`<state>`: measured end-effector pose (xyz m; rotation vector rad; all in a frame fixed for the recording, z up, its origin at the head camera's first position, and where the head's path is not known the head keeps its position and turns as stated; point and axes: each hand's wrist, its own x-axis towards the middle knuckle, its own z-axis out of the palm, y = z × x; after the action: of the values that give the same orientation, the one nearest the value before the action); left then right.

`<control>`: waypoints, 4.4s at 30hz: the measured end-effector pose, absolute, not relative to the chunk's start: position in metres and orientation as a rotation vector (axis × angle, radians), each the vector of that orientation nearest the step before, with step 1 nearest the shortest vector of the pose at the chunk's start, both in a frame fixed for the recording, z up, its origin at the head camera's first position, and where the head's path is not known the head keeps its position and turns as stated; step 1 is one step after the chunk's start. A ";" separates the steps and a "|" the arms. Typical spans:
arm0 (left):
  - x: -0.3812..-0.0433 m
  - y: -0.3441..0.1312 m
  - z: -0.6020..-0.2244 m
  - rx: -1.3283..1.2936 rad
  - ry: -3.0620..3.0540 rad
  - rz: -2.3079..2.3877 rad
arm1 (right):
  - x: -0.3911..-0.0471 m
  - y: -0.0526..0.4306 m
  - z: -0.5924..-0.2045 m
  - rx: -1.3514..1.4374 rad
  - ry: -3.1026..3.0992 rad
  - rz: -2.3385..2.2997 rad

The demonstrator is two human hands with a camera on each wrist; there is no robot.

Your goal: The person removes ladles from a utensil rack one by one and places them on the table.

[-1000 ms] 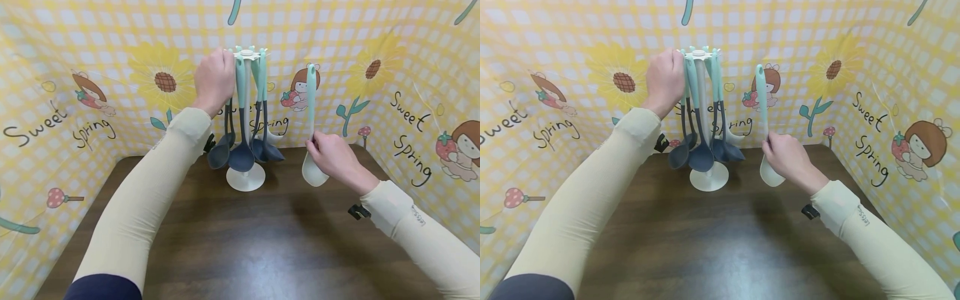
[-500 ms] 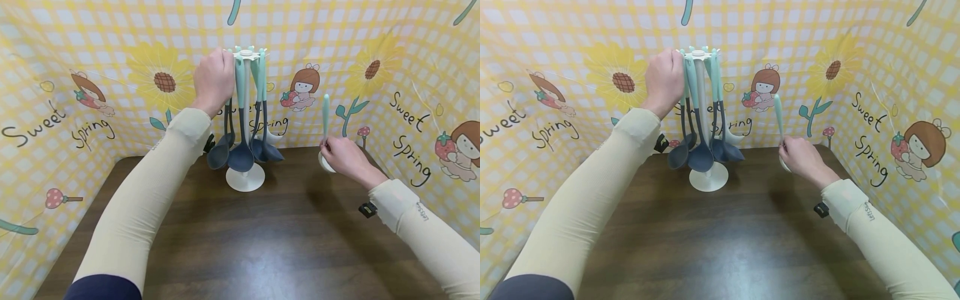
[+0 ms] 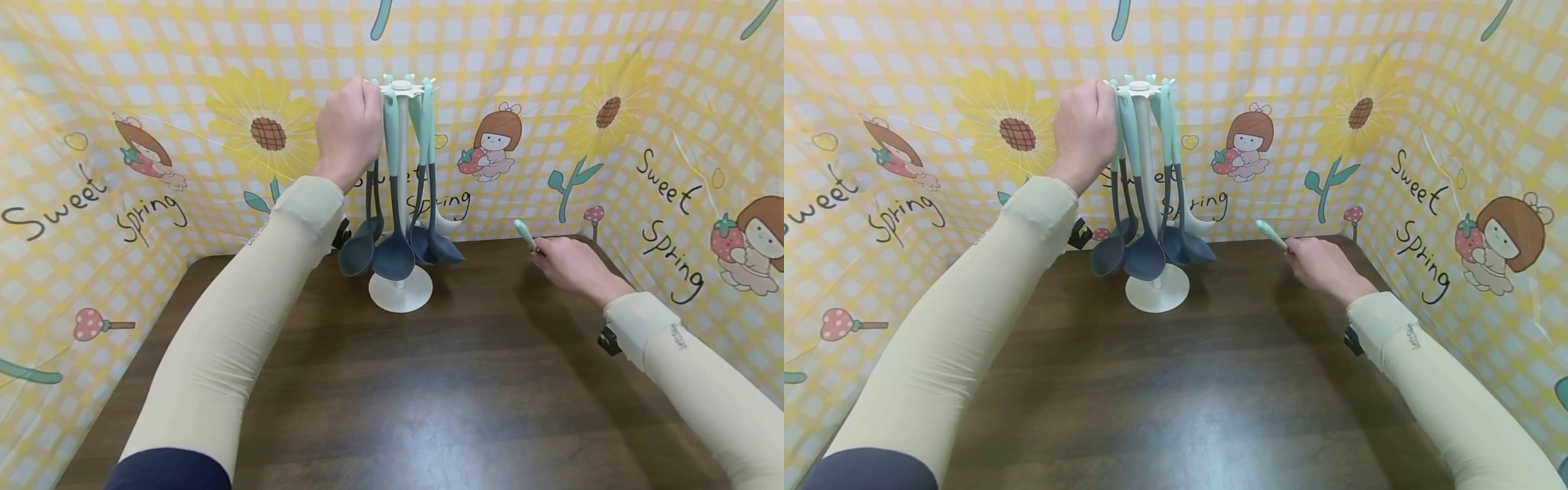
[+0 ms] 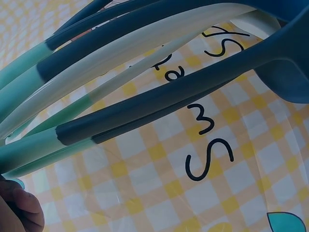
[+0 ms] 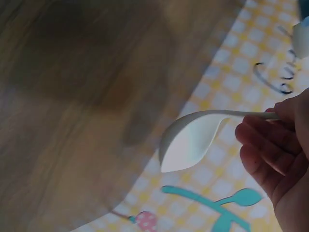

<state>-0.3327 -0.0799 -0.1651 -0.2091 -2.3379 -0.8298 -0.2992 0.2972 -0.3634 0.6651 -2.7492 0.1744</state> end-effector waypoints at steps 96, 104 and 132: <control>-0.335 -0.079 -0.168 -0.224 -2.308 -0.894 | -0.281 0.340 -0.411 -0.104 -3.265 0.146; -0.334 -0.079 -0.168 -0.232 -2.303 -0.893 | -0.287 0.360 -0.416 -0.156 -3.245 0.107; -0.335 -0.080 -0.174 -0.248 -2.278 -0.879 | -0.292 0.389 -0.424 -0.118 -3.232 0.085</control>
<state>-0.3347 -0.0800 -0.1738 -0.2480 -2.2778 -0.8791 -0.2915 0.3890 -0.4236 -0.1178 -3.2319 0.0848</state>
